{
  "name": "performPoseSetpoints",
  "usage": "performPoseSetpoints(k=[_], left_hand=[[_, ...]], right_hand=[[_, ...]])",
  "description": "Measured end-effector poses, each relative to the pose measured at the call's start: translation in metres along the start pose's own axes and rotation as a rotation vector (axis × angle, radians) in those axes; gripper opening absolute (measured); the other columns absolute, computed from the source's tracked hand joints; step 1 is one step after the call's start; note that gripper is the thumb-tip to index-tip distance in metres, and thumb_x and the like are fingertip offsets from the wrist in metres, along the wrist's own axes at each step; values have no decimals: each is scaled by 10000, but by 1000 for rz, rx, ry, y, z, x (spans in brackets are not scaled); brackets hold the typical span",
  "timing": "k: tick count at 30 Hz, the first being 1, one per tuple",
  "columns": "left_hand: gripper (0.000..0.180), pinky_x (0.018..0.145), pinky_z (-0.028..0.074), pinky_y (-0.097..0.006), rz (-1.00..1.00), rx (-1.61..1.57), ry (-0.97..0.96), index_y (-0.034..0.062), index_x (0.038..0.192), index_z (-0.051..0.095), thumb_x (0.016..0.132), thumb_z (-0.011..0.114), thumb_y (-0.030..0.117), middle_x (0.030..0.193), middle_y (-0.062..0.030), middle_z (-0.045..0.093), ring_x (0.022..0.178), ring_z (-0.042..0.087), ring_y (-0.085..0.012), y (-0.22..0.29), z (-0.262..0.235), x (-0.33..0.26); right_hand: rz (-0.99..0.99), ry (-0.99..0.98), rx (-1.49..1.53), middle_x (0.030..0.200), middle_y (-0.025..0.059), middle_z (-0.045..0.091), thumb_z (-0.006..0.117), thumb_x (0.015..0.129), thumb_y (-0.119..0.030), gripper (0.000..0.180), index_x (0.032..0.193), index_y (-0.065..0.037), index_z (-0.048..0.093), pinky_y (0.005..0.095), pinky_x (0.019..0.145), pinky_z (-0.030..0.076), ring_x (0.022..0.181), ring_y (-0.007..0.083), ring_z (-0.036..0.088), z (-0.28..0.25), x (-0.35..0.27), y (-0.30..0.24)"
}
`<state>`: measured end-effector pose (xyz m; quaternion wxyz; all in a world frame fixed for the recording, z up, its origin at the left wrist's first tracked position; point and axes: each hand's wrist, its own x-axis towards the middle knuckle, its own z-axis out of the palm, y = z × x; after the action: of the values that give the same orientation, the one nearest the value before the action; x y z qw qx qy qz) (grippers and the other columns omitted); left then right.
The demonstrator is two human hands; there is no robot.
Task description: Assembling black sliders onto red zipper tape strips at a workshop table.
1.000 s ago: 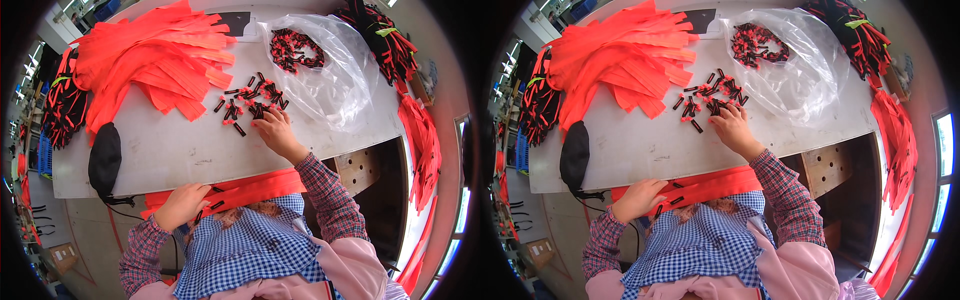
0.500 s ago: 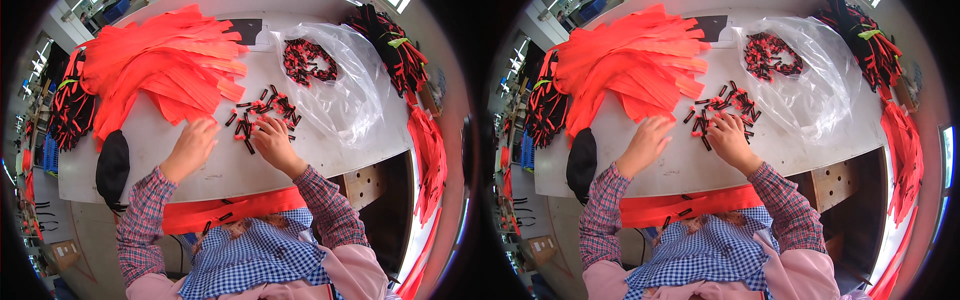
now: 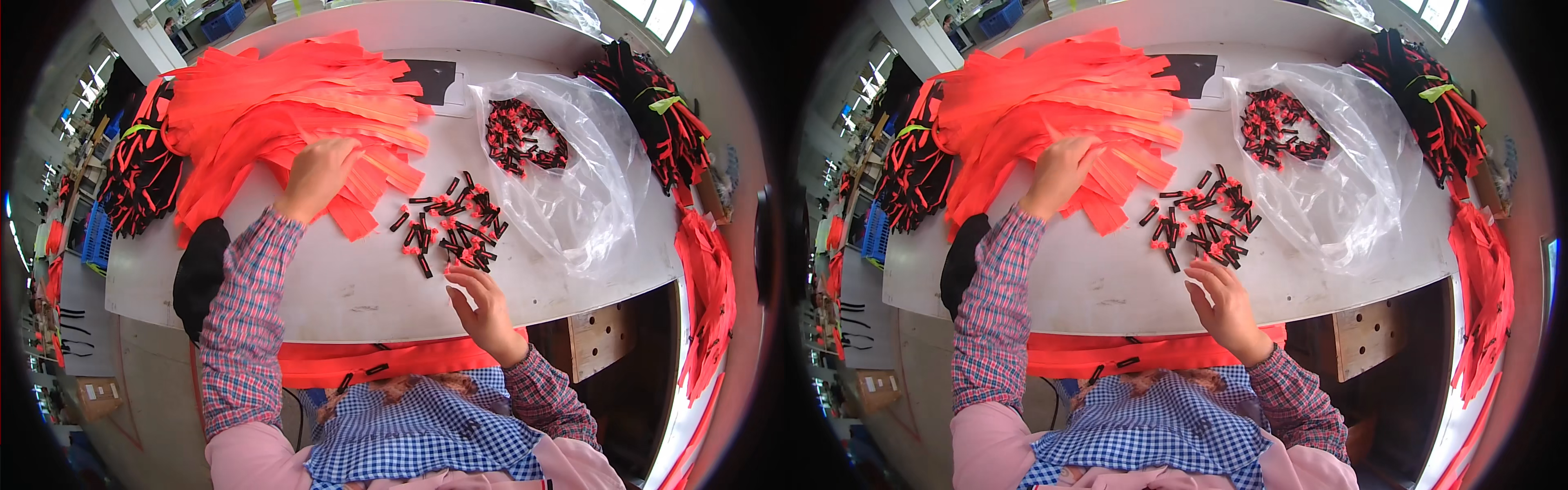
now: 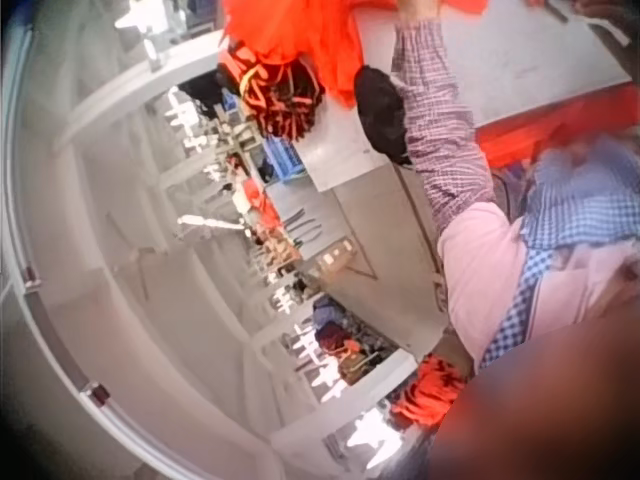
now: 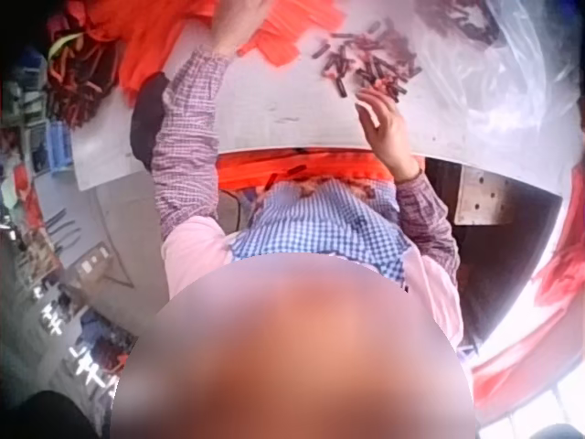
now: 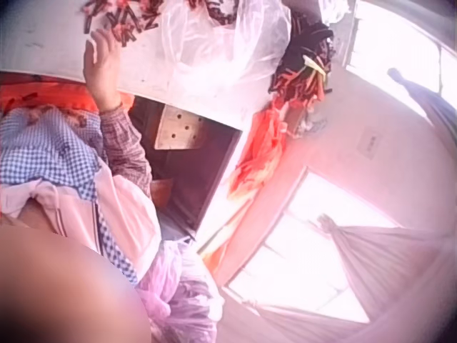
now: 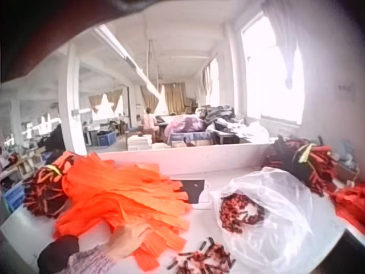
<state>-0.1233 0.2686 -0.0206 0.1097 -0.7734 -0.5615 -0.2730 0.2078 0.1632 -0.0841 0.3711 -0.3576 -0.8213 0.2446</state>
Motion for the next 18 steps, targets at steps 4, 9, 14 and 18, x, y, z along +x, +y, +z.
performPoseSetpoints(k=[4,9,14,18], left_hand=[[162,588,506,-402,-101,-179,75,44,993,683,909,686,183,805,-147,664,709,658,-315,78,-54,-84],[332,667,559,-352,-273,-554,-20,36,1205,632,889,708,102,937,-155,710,795,709,-287,162,-71,-157],[328,707,563,-299,-490,-869,-109,6,1254,600,947,659,106,1011,-159,718,867,725,-204,180,-75,-187],[294,724,561,-297,-471,-939,-26,-13,1231,609,965,637,109,1027,-153,713,892,715,-199,189,-77,-193]], right_hand=[[192,-2,339,1158,130,665,740,867,-92,319,1160,-18,637,360,847,543,1031,262,669,0,8,-39],[291,-222,670,1015,47,689,675,949,-101,251,1171,2,618,260,819,518,933,131,666,21,19,-72],[279,-284,723,898,23,680,676,952,-104,139,1027,12,659,256,749,523,829,79,627,19,1,-81],[160,-274,551,852,70,689,688,933,-121,175,1046,11,677,265,643,521,724,125,651,13,-10,-89]])
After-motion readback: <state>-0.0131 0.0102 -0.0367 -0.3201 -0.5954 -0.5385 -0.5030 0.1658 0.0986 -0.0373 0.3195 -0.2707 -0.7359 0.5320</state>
